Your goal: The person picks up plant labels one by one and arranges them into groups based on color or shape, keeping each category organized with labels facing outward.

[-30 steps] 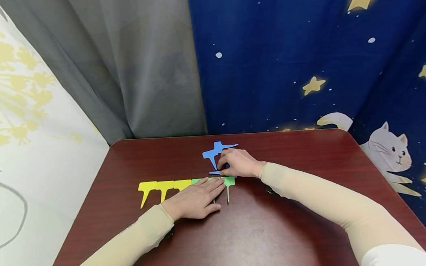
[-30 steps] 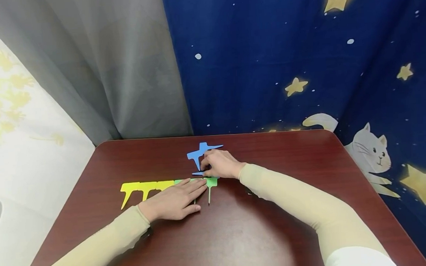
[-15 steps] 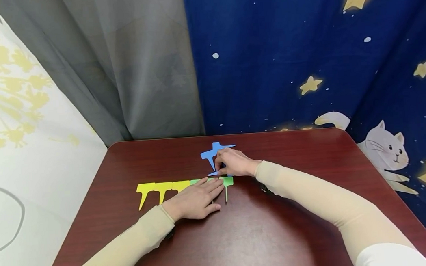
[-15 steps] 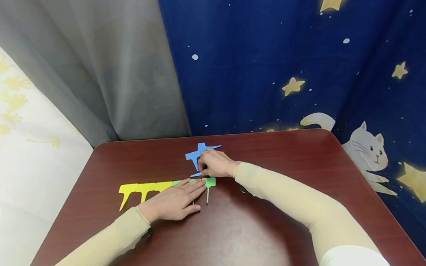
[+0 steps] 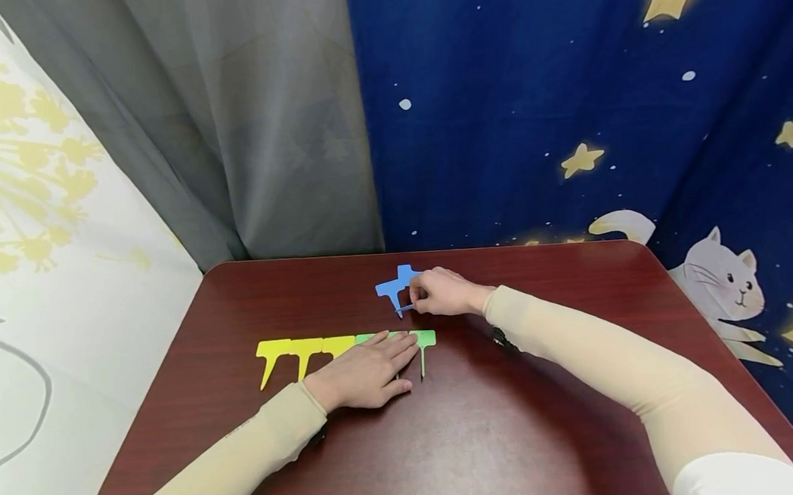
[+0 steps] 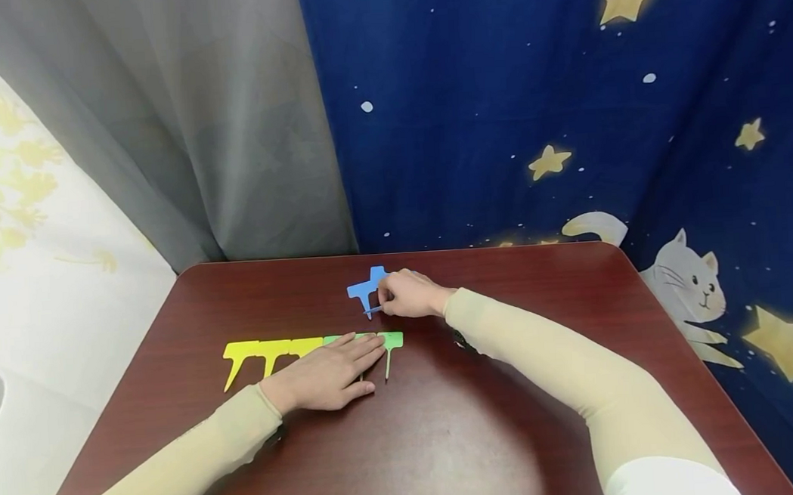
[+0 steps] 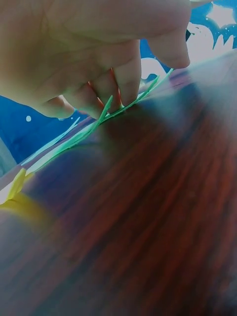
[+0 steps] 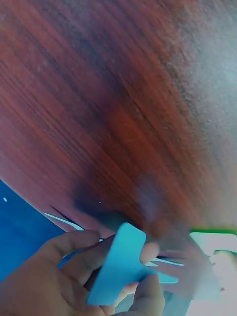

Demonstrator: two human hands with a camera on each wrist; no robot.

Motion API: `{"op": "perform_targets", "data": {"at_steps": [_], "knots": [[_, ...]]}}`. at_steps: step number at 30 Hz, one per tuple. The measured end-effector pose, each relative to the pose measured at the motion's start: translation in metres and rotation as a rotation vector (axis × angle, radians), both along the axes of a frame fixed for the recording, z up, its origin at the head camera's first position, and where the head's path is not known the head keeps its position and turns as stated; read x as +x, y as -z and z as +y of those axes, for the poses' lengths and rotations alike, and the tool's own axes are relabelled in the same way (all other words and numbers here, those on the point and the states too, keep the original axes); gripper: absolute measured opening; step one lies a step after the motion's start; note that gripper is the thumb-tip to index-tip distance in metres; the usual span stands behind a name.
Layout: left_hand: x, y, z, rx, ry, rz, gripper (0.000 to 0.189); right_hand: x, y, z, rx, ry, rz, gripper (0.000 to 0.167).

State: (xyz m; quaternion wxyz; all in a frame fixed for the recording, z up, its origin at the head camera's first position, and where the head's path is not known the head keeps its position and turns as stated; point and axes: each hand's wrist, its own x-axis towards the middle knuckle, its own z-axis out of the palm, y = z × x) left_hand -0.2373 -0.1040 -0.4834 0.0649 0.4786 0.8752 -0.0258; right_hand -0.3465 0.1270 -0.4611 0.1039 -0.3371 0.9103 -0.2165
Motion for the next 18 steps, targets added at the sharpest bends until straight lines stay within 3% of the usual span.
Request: {"op": "perform_targets", "data": {"at_steps": [7,14,18], "knots": [[-0.001,0.002,0.000,0.000,-0.008,-0.006,0.067,-0.001,-0.002,0.013,-0.173,0.070,-0.237,0.008],[-0.001,0.003,0.000,0.003,0.000,0.005,0.067,-0.001,0.003,0.023,-0.448,0.190,-0.524,0.020],[-0.001,0.002,0.000,0.004,0.000,-0.002,0.067,0.001,0.002,0.028,-0.518,0.247,-0.614,0.030]]}}
